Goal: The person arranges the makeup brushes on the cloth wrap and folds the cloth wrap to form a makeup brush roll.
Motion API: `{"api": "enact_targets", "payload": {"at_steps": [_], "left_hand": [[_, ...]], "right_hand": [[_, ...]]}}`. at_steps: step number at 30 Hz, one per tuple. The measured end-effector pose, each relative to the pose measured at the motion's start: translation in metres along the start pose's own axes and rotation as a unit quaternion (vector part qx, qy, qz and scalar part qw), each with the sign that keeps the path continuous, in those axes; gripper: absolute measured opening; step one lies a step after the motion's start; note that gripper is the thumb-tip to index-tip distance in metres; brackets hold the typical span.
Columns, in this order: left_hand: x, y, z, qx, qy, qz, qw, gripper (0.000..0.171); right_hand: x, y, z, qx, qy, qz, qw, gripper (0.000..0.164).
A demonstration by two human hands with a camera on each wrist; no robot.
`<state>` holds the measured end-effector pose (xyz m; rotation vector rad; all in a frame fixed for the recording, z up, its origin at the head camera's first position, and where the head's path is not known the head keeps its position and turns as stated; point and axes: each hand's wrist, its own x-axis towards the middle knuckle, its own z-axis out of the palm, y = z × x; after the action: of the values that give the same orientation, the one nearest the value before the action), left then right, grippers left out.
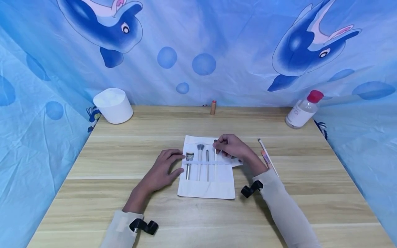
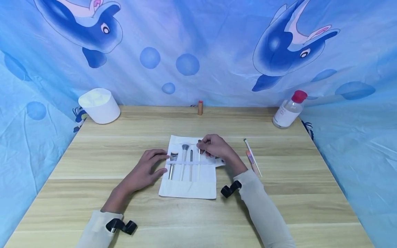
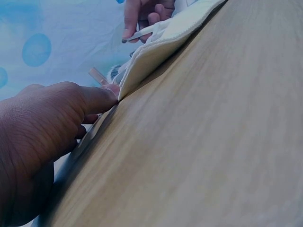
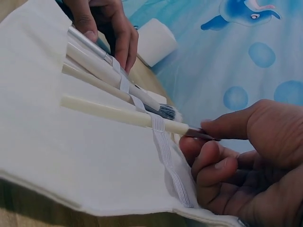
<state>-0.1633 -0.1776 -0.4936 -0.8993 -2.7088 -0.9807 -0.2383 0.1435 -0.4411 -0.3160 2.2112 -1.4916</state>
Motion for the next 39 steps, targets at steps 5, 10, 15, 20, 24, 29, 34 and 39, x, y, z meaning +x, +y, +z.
{"api": "enact_targets", "payload": {"at_steps": [5, 10, 15, 20, 24, 29, 34, 39], "left_hand": [[0.0, -0.002, 0.001, 0.004, 0.003, 0.007, 1.0, 0.045], [0.0, -0.001, 0.0, 0.005, -0.002, 0.002, 1.0, 0.046], [0.001, 0.0, 0.0, 0.002, -0.001, -0.001, 1.0, 0.046], [0.0, 0.001, -0.001, -0.003, -0.001, -0.003, 1.0, 0.046], [0.0, 0.001, 0.0, -0.002, 0.0, 0.001, 1.0, 0.045], [0.0, 0.0, 0.0, -0.001, 0.001, 0.002, 1.0, 0.045], [0.0, 0.001, 0.0, -0.004, -0.004, -0.006, 1.0, 0.045], [0.0, 0.001, 0.0, -0.004, -0.005, -0.007, 1.0, 0.045]], "right_hand": [[-0.004, -0.001, 0.0, -0.074, -0.003, 0.0, 0.997, 0.029], [-0.007, -0.003, -0.001, -0.136, 0.001, 0.0, 0.991, 0.035], [-0.01, -0.005, -0.002, -0.181, -0.018, -0.01, 0.983, 0.033], [-0.013, -0.005, -0.004, -0.195, -0.024, -0.008, 0.981, 0.031], [-0.018, -0.003, -0.012, -0.185, 0.013, -0.011, 0.983, 0.023], [-0.03, -0.005, -0.036, -0.175, 0.071, -0.019, 0.982, 0.025], [-0.045, -0.001, -0.068, -0.266, 0.158, -0.012, 0.951, 0.025], [-0.06, 0.007, -0.093, -0.334, 0.204, 0.058, 0.918, 0.021]]}}
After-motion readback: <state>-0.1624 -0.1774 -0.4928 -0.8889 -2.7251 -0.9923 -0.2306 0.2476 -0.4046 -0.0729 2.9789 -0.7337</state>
